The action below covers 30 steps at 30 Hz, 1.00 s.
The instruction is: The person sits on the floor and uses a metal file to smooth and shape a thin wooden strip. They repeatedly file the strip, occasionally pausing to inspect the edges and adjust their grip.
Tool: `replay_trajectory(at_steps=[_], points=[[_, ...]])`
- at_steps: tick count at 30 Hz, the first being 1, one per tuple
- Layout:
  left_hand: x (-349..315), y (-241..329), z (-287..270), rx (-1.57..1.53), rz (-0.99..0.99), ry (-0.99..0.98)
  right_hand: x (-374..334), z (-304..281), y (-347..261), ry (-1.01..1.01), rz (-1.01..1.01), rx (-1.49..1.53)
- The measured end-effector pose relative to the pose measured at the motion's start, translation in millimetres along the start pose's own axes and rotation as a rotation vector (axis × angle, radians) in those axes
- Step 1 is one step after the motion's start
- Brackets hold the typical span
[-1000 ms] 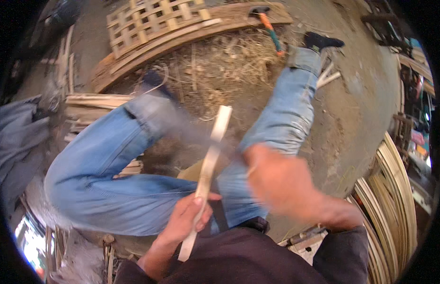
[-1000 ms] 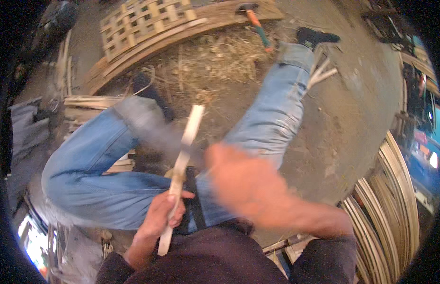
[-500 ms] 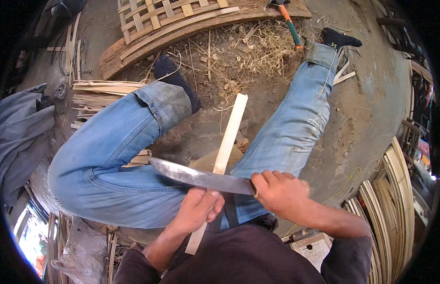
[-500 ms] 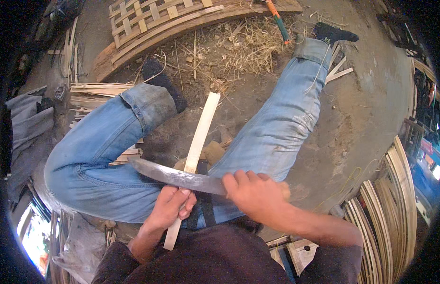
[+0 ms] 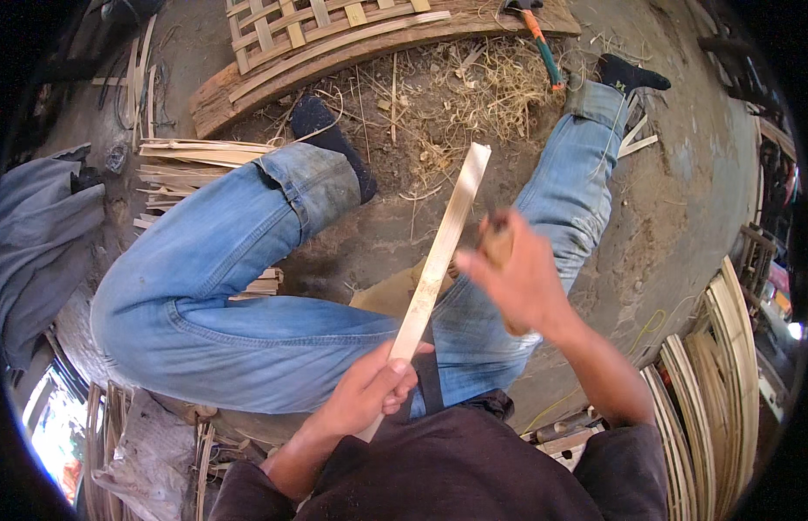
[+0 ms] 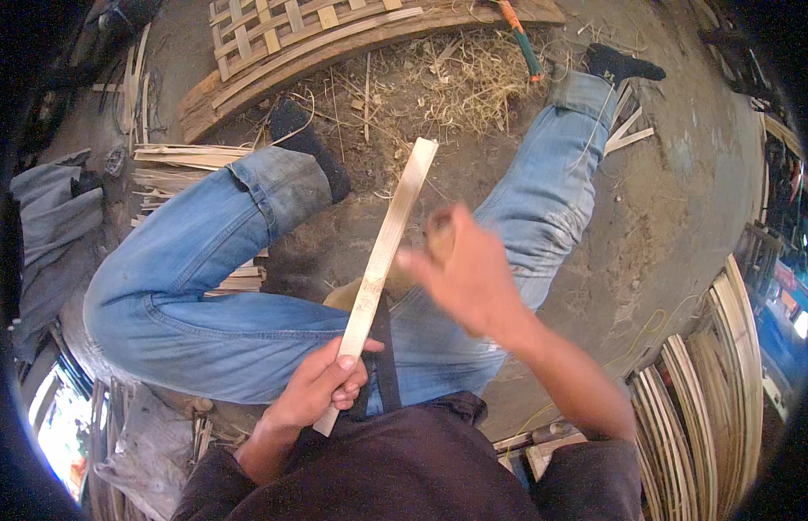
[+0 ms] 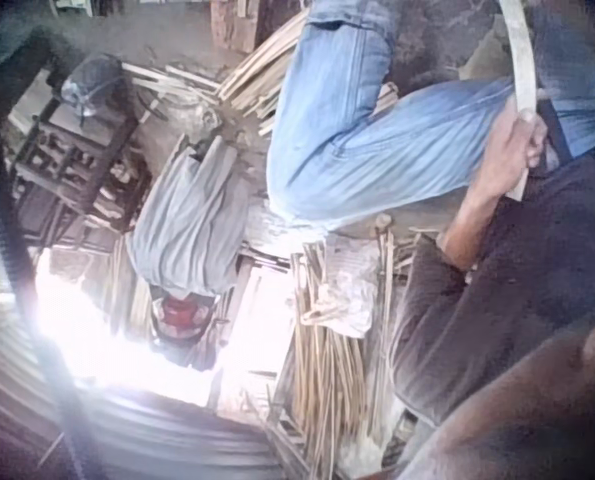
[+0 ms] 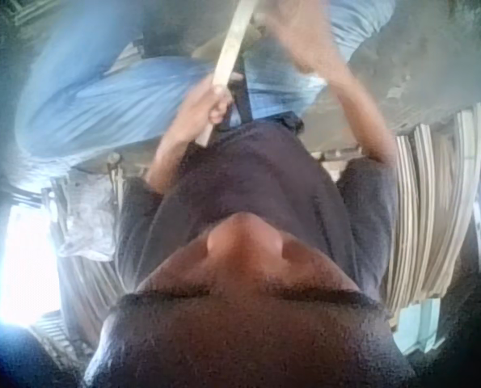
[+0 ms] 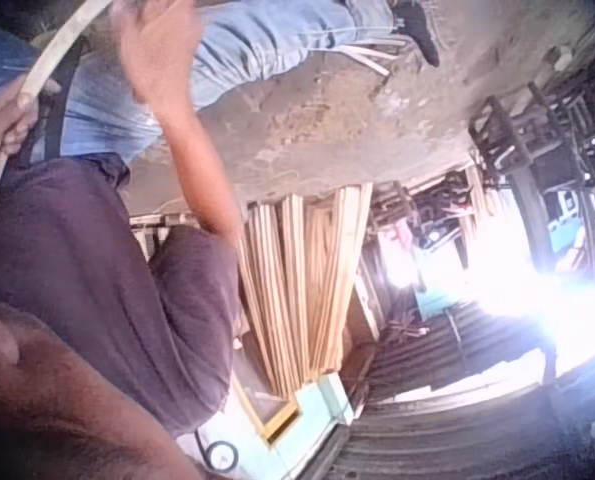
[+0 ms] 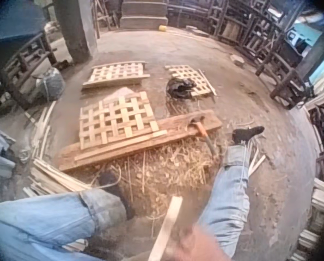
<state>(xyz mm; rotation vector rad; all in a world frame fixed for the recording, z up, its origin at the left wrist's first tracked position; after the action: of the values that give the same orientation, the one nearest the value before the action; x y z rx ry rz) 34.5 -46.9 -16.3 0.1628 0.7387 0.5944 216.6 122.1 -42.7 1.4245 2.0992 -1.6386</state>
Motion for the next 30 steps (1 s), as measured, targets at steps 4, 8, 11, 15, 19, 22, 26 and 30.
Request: replay_trajectory(at_steps=[4, 8, 11, 15, 19, 22, 26, 30], points=[[3.6, -1.4, 1.4, 0.070, -0.003, 0.083, -59.8, 11.8, -3.2, -0.296, -0.105, -0.613], [6.3, -4.5, 5.8, 0.314, 0.006, 0.156, -68.8, 14.9, -2.2, -0.244, -0.151, -0.791], [9.9, -6.2, -1.4, 0.314, -0.016, 0.150, -71.7, 18.6, -9.9, -0.223, -0.172, -0.808], [6.1, -2.8, 4.6, 0.099, -0.007, 0.106, -45.0, -0.4, 13.8, -0.144, -0.067, -0.871], [8.3, -3.3, 8.8, 0.148, 0.103, 0.055, -44.0, -8.9, 19.8, -0.140, -0.023, -0.754], [8.6, -11.7, 2.0, 0.283, -0.010, 0.061, -75.7, 9.9, 9.6, -0.293, -0.210, -0.792], [9.5, -1.5, 12.0, 0.155, 0.012, 0.098, -51.9, 0.2, 26.8, -0.128, 0.057, -0.592], [0.8, 0.0, 19.0, 0.172, -0.018, 0.122, -68.8, 5.7, 26.6, -0.145, -0.028, -0.674]])
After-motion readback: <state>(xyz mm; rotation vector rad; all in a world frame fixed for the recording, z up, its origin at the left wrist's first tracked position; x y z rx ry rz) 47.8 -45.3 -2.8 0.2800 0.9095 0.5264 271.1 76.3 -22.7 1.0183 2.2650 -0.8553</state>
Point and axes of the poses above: each hand's wrist, its own x-axis towards the middle knuckle, its own z-axis out of the palm, y = z × x, the point moved 1 cm from there along x, towards the middle knuckle, and after that the axes turned 13 degrees about -y, right-handed, at the moved point
